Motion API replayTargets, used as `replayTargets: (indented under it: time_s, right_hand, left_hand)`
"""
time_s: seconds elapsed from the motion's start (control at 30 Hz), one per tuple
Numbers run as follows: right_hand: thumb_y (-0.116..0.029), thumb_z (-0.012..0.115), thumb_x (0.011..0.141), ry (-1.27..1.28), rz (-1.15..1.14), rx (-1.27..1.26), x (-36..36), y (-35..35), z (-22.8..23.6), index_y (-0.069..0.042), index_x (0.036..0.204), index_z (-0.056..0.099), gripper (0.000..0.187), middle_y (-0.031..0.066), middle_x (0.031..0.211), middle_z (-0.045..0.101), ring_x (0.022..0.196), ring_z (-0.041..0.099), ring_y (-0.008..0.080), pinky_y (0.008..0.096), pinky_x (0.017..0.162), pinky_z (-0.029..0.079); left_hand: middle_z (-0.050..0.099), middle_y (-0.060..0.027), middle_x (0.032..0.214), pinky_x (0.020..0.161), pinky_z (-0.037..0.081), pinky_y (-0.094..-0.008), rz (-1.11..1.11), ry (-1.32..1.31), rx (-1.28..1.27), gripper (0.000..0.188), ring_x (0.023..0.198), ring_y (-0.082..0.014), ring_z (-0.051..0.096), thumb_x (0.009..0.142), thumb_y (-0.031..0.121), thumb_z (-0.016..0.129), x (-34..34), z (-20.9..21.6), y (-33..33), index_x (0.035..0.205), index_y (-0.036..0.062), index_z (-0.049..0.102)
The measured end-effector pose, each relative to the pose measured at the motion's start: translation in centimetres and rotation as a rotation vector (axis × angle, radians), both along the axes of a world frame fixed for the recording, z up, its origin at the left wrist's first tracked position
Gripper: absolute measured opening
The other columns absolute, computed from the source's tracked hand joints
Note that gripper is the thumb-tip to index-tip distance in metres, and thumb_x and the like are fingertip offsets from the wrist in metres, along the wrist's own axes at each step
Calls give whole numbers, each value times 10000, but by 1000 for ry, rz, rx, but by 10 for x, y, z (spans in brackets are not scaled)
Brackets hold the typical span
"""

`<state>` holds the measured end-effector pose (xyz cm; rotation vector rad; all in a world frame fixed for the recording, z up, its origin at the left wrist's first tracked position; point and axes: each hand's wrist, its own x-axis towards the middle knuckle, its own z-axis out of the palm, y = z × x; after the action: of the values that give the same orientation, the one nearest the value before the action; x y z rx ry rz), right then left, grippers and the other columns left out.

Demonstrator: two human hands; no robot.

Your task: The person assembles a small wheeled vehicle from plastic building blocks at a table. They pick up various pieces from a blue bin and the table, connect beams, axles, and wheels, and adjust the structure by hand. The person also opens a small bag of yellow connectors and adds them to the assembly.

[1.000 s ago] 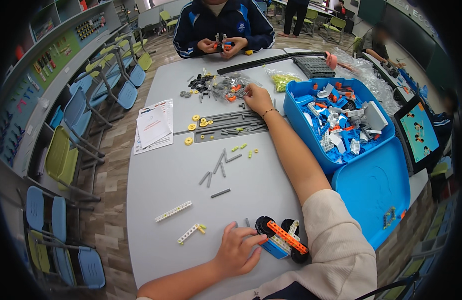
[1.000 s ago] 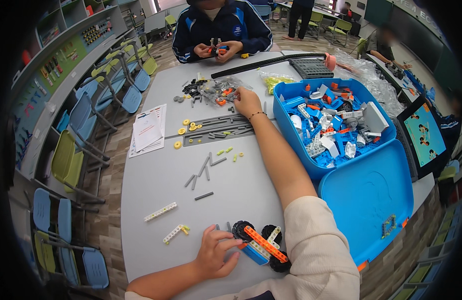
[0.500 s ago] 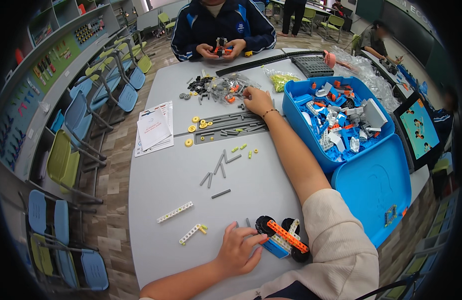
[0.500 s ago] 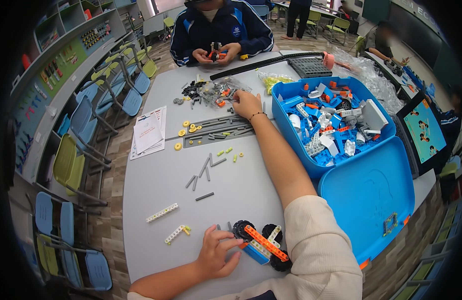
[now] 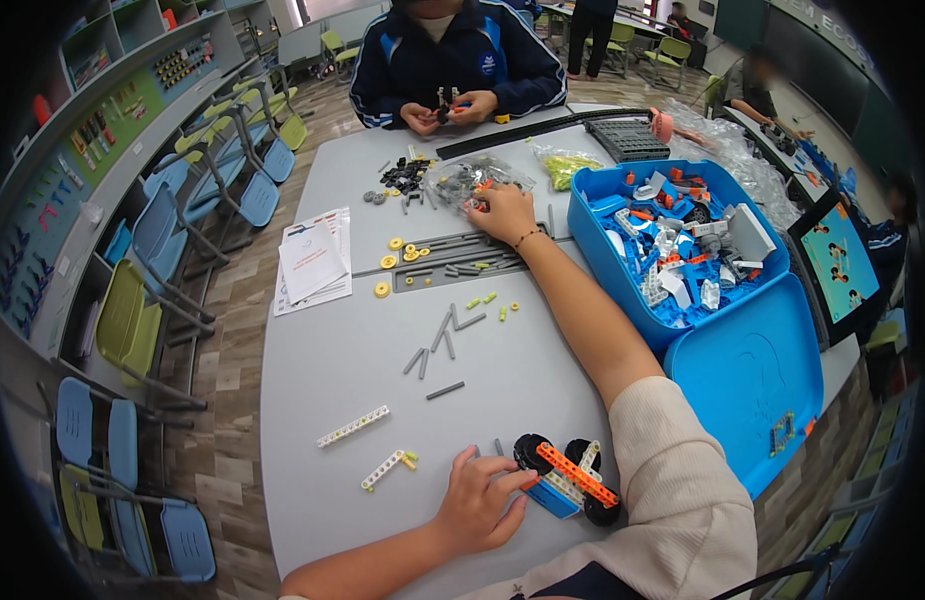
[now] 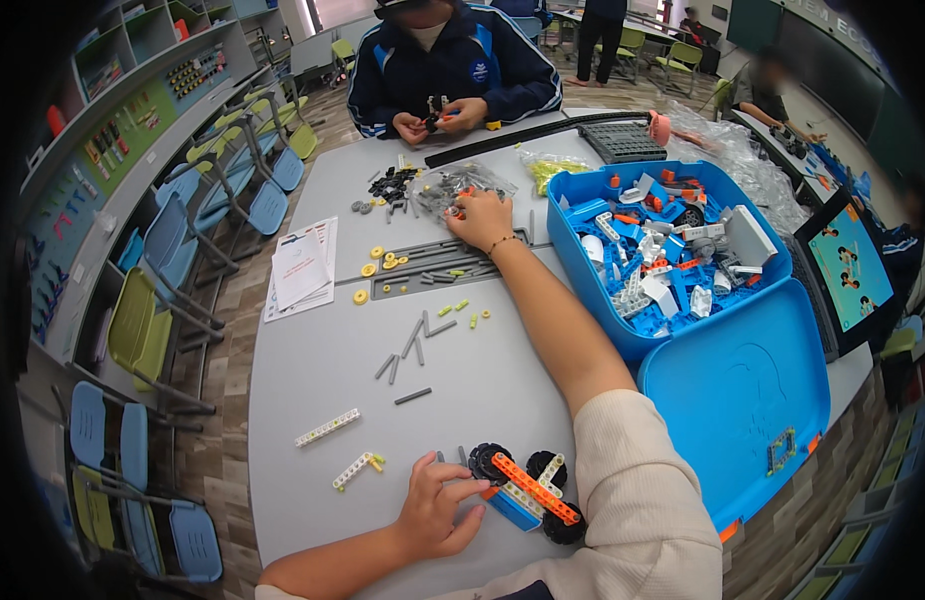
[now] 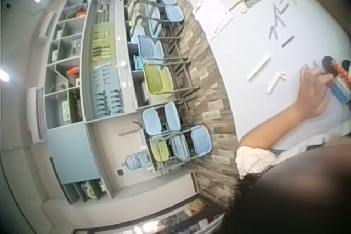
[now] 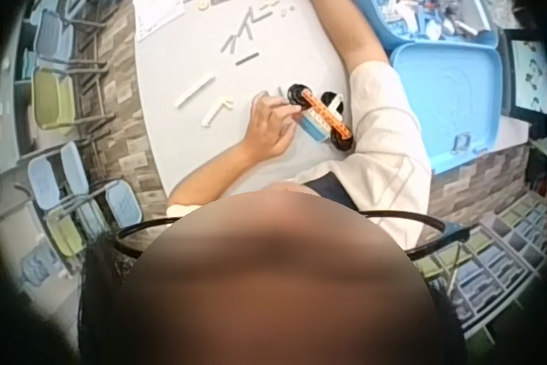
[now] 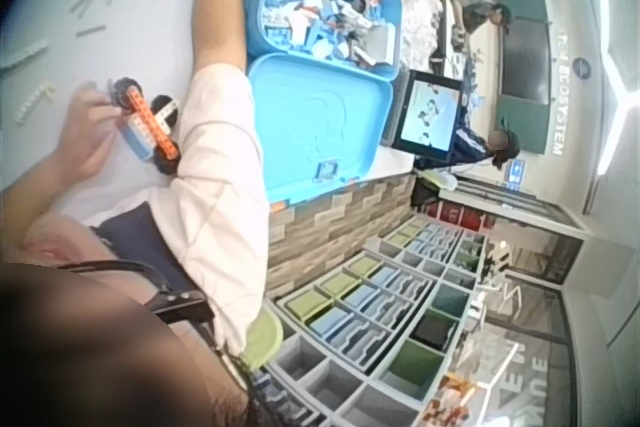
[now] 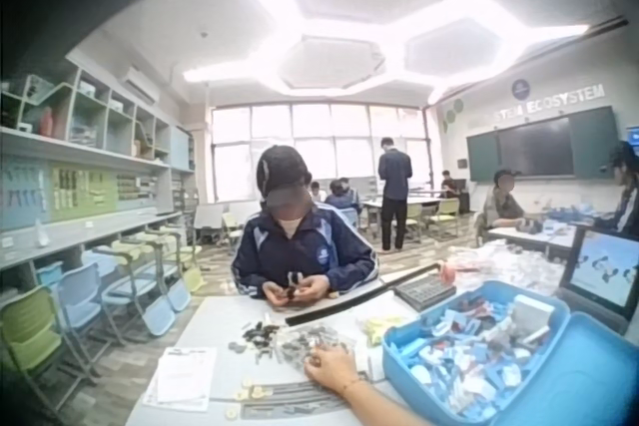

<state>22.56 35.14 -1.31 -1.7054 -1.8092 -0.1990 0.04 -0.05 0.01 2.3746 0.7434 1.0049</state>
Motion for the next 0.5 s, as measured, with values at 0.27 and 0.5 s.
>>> replayTargets:
  time_s: [0.27, 0.5]
  right_hand:
    - [-401, 619, 779, 381, 47, -48, 15, 1, 9, -112, 799, 721, 307, 70, 751, 677, 789, 632, 263, 415, 732, 401]
    - [-291, 534, 818, 1081, 198, 20, 33, -1, -1, -27, 724, 665, 310, 57, 592, 598, 509, 517, 154, 244, 500, 364]
  left_hand:
    - [490, -86, 1046, 941, 319, -553, 0, -7, 1, 413, 989, -225, 501, 739, 110, 663, 0, 2, 0, 1137, 122, 554]
    - [519, -102, 1028, 960, 300, -563, 5, -7, 41, 437, 971, -246, 502, 708, 76, 674, 2, 0, 0, 1126, 92, 546]
